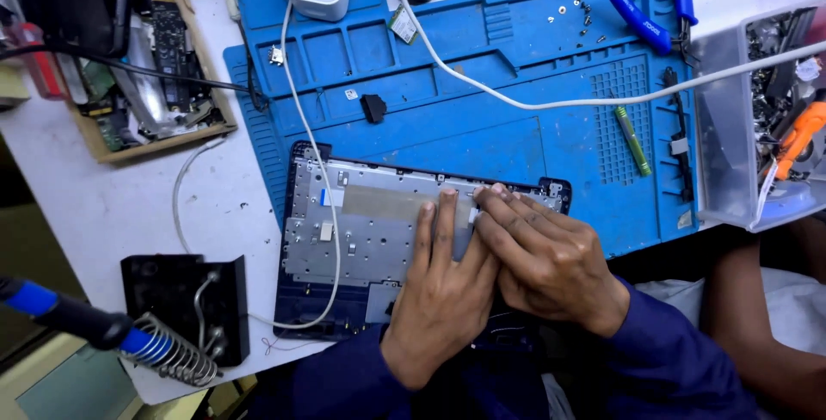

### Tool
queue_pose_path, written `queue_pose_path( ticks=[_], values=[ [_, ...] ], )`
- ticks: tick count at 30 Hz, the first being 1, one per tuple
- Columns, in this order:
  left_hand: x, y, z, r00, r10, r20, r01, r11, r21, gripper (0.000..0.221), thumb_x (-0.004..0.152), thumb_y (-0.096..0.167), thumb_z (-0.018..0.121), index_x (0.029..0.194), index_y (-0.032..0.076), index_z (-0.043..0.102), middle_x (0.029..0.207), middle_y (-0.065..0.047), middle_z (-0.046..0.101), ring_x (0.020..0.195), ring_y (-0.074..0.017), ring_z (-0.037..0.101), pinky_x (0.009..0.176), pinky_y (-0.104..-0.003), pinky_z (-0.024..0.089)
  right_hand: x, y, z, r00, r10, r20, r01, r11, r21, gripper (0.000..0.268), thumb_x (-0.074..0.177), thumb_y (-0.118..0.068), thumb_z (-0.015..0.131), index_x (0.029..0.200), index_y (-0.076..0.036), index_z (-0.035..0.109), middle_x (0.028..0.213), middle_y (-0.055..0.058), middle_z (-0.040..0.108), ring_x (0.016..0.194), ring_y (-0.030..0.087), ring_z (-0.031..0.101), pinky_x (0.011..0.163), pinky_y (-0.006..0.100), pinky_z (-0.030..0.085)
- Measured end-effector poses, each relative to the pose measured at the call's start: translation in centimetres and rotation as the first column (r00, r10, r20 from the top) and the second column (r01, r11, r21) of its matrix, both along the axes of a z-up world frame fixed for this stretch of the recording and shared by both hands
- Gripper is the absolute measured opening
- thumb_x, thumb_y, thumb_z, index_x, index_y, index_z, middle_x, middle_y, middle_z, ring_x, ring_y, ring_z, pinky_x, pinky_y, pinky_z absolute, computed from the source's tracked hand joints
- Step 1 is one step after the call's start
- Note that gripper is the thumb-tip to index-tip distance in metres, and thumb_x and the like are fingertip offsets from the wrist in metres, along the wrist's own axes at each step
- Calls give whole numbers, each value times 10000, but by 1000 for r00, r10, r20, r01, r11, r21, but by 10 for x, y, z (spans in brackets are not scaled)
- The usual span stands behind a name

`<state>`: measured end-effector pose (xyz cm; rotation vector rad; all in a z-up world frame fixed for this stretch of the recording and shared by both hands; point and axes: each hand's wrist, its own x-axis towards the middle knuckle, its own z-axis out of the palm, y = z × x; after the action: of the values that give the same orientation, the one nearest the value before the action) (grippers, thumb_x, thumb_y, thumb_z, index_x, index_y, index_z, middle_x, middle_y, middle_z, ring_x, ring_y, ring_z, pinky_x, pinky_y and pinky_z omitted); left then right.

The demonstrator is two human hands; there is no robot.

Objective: Soldering components and assembling parts of a laptop on a repair workbench.

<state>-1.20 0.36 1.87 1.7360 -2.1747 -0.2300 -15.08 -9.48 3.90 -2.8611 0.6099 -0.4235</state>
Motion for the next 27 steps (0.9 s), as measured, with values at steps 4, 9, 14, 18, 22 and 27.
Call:
queue_pose_path(
  ticks=[4,9,14,18,22,27],
  values=[
    [1,6,2,999,10,49,-9,1000,-19,527,1020,210,469,1518,36,483,1512,-167,545,1481,-511,347,1262,-578,278,-5,0,1,1000,7,7,-7,999,32,307,899,12,541,1151,38,714,1202,202,762,1089,333,767,965,400,617],
    [7,26,23,999,-42,2,42,994,-97,447,1061,141,410,1439,-14,591,1502,-177,579,1432,-449,474,1222,-508,371,-11,4,-2,1000,-10,24,8,998,54,423,876,29,526,1283,53,637,1231,198,759,1113,312,763,977,390,620],
    [7,39,18,999,38,-1,-38,998,-57,581,1079,400,482,1481,-17,519,1532,-225,515,1450,-399,465,1217,-483,371,-7,13,-2,1000,-14,22,15,1000,-20,284,927,-13,547,1181,6,671,1237,185,752,1140,314,750,984,408,611],
    [8,30,-11,989,148,-21,-149,977,-152,614,1072,437,424,1415,-52,572,1444,-297,553,1377,-486,518,1150,-548,419,-1,20,-10,991,-124,57,130,986,-100,395,802,-89,641,1174,-101,772,1083,124,805,1029,279,770,908,375,612],
    [7,24,-18,986,161,31,-154,975,-163,587,1089,392,368,1404,-55,580,1418,-285,572,1369,-444,525,1164,-522,403,-3,22,-16,989,-136,55,142,983,-114,405,821,-96,623,1199,-125,765,1149,113,797,1080,270,757,930,368,606],
    [9,26,-11,984,165,68,-152,974,-166,542,1062,308,382,1413,-59,570,1437,-262,560,1373,-419,518,1153,-504,418,-1,29,-15,985,-146,92,159,977,-141,349,896,-91,623,1218,-106,757,1199,135,777,1129,292,740,956,378,595]
  ],
)
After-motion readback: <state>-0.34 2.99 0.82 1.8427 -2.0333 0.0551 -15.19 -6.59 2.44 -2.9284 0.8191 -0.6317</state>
